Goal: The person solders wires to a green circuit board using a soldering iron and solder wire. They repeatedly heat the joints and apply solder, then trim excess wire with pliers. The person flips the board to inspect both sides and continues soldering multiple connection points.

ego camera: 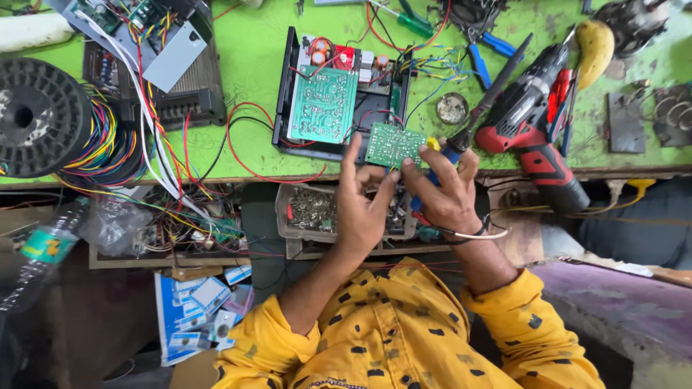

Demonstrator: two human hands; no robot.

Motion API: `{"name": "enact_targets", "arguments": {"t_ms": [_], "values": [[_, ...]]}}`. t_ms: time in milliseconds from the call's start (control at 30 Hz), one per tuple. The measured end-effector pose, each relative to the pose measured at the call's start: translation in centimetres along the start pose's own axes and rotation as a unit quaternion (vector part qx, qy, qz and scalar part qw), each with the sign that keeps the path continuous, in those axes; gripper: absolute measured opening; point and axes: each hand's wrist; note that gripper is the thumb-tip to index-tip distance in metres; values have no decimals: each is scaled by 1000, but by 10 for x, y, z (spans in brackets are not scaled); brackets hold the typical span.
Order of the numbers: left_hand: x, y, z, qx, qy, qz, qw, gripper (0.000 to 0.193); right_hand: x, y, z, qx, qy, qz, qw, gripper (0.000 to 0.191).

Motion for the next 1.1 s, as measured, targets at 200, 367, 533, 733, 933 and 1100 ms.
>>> {"name": "enact_targets", "arguments": {"t_ms": [200, 367, 533, 733, 933, 1100], "values": [[-19, 9, -11, -83, -25, -34, 996, 61, 2, -15, -2, -1, -1, -26, 1000, 38], [-24, 12, -12, -91, -36, -54, 994, 54, 0, -22, -1, 4, 11, -47, 999, 42], [-26, 10, -10, -83, -20, -49, 995, 56, -17, -30, -3, 10, 67, -25, 997, 42], [-28, 11, -8, -77, -50, -61, 994, 53, -108, -42, -2, 135, 102, 111, 979, 23], [-30, 11, -6, -108, -55, -67, 990, 56, -137, -42, 1, 295, 347, 237, 858, 37], [-30, 11, -6, -116, -84, -76, 987, 54, -130, -39, -14, 323, 398, 141, 847, 38]]}}
Point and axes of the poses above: each hand's wrist, its own y-axis towards the middle knuckle, its own x-axis out of the palm, z = x × y
